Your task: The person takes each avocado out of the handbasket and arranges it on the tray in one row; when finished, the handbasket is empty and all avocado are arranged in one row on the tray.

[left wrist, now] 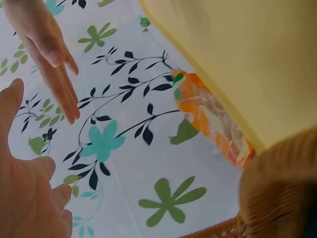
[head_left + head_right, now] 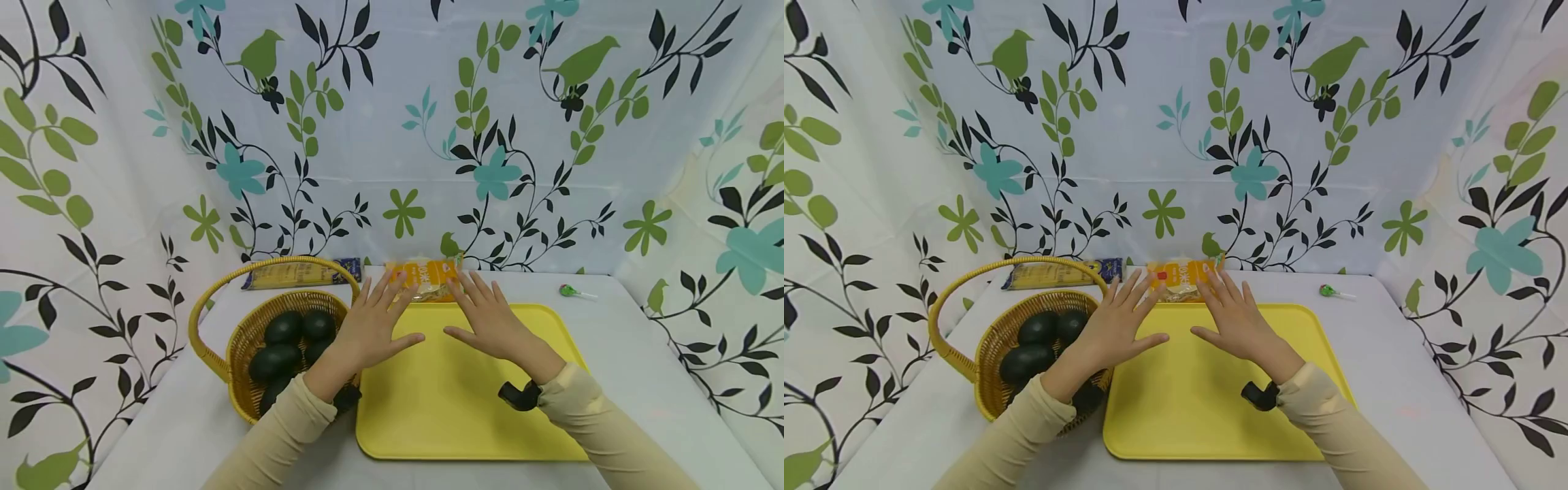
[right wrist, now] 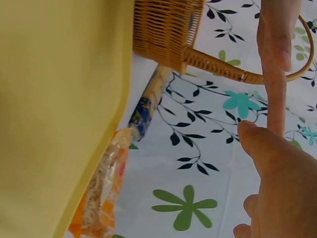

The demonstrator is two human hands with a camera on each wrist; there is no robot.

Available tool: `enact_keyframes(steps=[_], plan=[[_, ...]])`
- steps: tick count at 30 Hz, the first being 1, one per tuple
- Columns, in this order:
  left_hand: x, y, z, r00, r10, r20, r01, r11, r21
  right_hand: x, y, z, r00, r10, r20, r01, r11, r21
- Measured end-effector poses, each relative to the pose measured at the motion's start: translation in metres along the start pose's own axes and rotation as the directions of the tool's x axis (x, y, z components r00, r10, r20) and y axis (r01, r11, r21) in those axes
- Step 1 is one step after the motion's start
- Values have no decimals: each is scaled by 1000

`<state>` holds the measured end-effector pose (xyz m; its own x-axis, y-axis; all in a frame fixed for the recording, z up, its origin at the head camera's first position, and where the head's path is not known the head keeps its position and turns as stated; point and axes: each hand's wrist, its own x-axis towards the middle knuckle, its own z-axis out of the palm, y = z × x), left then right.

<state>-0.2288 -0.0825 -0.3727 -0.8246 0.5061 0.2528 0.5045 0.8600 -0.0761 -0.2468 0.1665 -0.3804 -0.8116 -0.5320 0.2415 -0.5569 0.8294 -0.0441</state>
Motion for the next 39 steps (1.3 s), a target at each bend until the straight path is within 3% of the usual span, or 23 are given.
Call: enact_keyframes(steps=[8,13,16,20,22,27,29,34,39], plan=[[-14,-15,-39,991,33,-132,-31,999,15,12,-16,-14,999,-31,-25,32,997,72],[-33,-32,-68,970,58,-237,-57,998,13,19,-32,-23,997,-69,-42,74,990,118],[-49,-48,-82,939,41,-342,-41,999,9,23,-42,-26,992,-108,-62,116,984,135],[-74,-74,-92,859,6,-511,-14,1000,-12,29,-58,-28,987,-143,-75,154,972,176],[-88,-89,-93,821,-28,-570,4,999,-43,31,-67,-27,985,-154,-78,167,962,217],[-126,-124,-84,759,-180,-625,71,978,-196,36,-90,-23,977,-195,-80,211,922,324],[-137,-133,-77,747,-238,-621,106,964,-242,38,-99,-21,975,-210,-74,222,902,370],[-151,-144,-58,745,-338,-575,179,932,-316,41,-122,-13,969,-241,-47,233,839,491],[-154,-146,-47,704,-365,-610,164,918,-360,43,-141,-3,964,-264,6,210,780,590]])
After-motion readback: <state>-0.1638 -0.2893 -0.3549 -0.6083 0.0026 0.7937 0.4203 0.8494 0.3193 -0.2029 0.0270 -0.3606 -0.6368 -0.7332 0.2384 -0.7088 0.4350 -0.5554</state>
